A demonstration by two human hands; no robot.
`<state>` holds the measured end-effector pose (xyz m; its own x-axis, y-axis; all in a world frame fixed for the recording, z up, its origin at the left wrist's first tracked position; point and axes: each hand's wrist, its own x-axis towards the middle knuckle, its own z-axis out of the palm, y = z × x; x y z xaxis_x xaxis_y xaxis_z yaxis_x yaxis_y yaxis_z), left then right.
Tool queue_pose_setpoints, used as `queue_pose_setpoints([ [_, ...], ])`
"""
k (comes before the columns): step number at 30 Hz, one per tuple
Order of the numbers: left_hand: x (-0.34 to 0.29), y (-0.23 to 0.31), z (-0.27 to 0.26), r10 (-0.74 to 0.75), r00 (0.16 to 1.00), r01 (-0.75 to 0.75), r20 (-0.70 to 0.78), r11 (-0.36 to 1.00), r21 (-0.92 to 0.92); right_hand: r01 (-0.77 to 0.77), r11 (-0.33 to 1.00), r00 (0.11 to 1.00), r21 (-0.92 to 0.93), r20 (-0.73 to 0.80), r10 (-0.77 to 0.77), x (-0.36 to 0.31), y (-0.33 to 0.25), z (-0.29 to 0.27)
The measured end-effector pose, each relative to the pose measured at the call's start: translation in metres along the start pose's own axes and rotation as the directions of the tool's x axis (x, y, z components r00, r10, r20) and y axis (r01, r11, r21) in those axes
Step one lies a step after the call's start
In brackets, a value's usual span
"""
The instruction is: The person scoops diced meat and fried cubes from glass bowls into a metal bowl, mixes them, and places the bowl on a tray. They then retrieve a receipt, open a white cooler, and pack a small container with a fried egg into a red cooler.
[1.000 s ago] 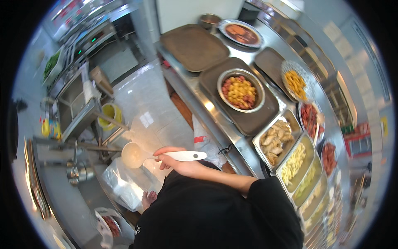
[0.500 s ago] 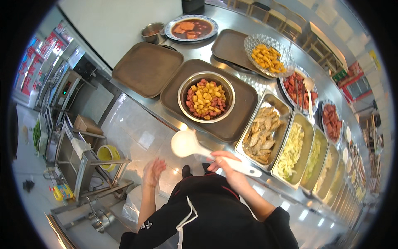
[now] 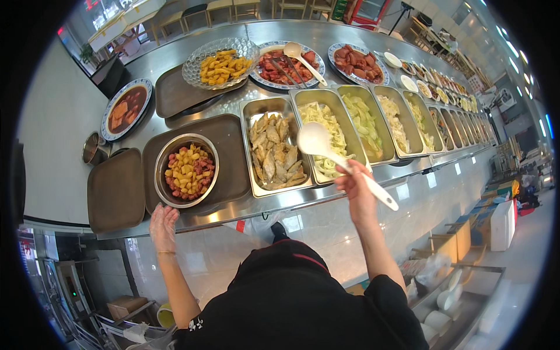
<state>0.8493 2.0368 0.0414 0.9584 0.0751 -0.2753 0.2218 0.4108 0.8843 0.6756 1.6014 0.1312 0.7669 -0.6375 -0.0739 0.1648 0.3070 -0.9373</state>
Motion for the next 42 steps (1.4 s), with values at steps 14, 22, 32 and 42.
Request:
queue_pose_setpoints([
  [14,0.019,-0.007,0.020,-0.178,0.984,0.179,-0.026,0.961,0.209,-0.175,0.980,0.968,-0.091,-0.196,0.155,0.032,-0.004,-0.077],
  [22,0.025,-0.001,0.023,-0.237,0.971,0.223,0.034,0.948,0.225,-0.381,0.924,0.911,0.031,-0.157,0.381,-0.025,-0.004,-0.059],
  [32,0.007,0.042,0.015,-0.270,0.938,0.230,0.216,0.954,0.192,-0.341,0.826,0.836,-0.449,0.257,0.485,-0.040,0.115,0.185],
  [42,0.025,0.068,0.012,-0.144,0.886,0.087,0.441,0.985,0.147,0.083,0.848,0.969,-0.524,0.240,0.054,-0.038,0.130,0.230],
])
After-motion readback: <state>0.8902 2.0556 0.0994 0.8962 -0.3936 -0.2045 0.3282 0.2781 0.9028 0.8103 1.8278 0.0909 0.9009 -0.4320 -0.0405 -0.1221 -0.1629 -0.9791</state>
